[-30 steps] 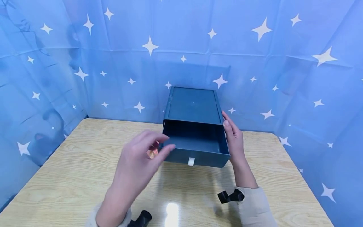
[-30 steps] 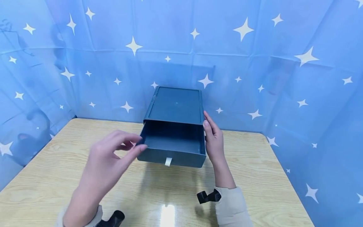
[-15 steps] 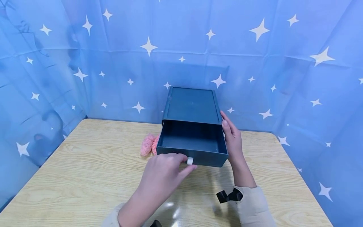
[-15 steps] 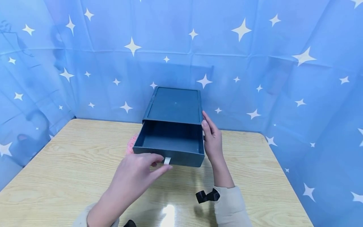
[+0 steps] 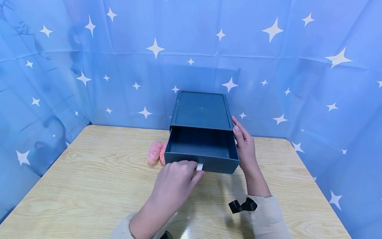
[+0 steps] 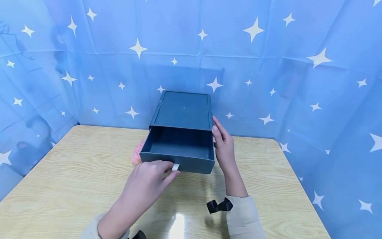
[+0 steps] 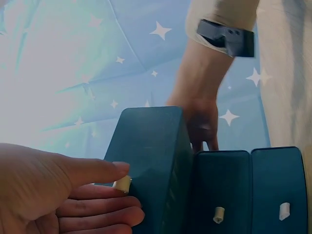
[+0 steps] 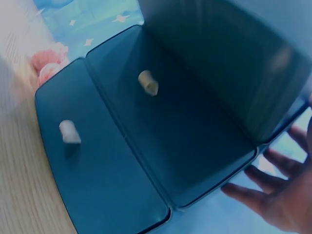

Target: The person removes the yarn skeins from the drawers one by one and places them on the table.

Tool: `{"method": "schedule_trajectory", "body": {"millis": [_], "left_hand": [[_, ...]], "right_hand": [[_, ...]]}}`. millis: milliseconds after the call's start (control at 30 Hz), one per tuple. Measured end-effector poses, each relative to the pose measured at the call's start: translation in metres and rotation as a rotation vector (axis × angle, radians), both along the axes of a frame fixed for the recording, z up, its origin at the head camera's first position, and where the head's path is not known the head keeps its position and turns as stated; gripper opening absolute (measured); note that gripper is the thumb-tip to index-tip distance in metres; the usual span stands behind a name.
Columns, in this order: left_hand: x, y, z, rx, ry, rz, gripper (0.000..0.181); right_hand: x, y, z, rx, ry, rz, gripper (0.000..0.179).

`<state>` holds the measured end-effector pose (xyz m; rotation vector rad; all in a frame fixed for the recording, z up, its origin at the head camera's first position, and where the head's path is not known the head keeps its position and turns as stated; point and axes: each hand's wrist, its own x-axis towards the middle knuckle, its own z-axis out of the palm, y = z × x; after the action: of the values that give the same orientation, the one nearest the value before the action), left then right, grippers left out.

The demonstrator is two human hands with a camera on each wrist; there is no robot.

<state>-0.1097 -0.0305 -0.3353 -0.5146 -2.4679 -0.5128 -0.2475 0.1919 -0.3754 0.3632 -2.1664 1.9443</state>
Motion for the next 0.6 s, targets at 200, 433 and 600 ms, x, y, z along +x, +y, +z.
{"method": "schedule_trajectory", "body": {"millis": [200, 433, 600], "left_hand": [[-0.012, 0.0, -0.008, -0.011, 0.06, -0.014, 0.027], [-0.034, 0.0, -0.019, 0.04, 0.133, -0.02, 0.012], [-0.049, 0.0, -0.027, 0.074, 0.171, -0.018, 0.016]], "right_hand": [[0.002, 0.002, 0.006, -0.033, -0.084, 0.049, 0.051], [0.004, 0.011, 0.011, -0.126, -0.098, 0.219, 0.057], [0.006, 0.014, 0.012, -0.13, -0.06, 0.263, 0.055]]}}
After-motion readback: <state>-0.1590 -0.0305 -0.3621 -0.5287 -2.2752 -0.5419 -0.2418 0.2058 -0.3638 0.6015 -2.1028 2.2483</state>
